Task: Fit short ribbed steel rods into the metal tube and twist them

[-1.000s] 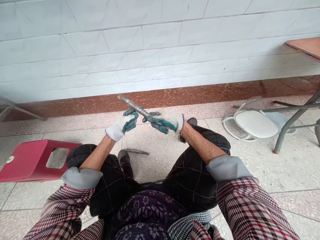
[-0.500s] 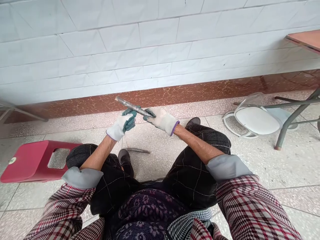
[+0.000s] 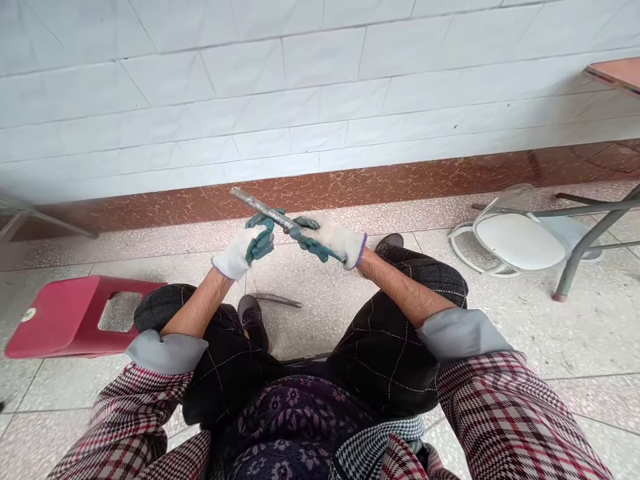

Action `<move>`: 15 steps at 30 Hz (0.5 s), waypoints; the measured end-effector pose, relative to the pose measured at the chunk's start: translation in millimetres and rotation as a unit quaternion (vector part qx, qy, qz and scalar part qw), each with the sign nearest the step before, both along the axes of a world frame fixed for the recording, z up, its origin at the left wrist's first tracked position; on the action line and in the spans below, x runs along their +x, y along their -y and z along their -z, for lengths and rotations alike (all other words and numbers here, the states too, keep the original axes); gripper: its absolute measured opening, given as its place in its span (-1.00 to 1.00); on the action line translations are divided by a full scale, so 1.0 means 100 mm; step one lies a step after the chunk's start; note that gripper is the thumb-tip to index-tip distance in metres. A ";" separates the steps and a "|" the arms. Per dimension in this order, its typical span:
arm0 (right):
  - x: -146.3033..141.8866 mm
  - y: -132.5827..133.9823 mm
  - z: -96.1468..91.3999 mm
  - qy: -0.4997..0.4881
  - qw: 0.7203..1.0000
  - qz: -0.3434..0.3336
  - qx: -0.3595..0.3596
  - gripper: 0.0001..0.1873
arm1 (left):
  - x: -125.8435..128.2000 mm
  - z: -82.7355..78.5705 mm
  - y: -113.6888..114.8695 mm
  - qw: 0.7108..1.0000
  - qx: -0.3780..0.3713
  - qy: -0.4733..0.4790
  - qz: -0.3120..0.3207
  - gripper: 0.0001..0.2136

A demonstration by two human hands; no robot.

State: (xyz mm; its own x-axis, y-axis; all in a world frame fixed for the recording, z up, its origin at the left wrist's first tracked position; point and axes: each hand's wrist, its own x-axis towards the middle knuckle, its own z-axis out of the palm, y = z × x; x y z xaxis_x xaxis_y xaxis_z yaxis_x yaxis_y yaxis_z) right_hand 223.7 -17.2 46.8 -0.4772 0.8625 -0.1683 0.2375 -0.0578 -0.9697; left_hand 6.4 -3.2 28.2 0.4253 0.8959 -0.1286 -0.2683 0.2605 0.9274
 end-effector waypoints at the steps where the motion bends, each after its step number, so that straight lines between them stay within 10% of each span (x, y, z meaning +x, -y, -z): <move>1: 0.03 0.02 0.00 -0.056 0.997 -0.032 -0.049 -0.67 | -0.01 -0.04 0.02 1.000 0.015 0.008 0.010 -0.77; 5: 0.09 0.02 0.03 -0.153 0.976 -0.119 -0.103 -0.58 | -0.03 -0.09 0.06 0.999 0.026 -0.007 0.031 -0.66; 11: -0.08 -0.04 0.06 0.071 0.990 0.058 0.110 -0.84 | 0.06 0.03 0.04 0.996 0.010 -0.070 -0.059 -0.77; 15: -0.08 -0.01 0.01 -0.058 0.998 -0.005 -0.024 -0.78 | 0.02 -0.06 0.04 0.998 0.044 -0.034 -0.004 -0.81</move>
State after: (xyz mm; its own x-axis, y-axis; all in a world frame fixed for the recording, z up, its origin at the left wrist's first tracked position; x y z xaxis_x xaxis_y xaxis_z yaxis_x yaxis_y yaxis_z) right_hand 215.3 -16.5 46.0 -0.5039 0.8501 -0.1529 0.1251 -0.1033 -0.9868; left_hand 8.7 -7.5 34.6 0.4101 0.9088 -0.0770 -0.2056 0.1744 0.9630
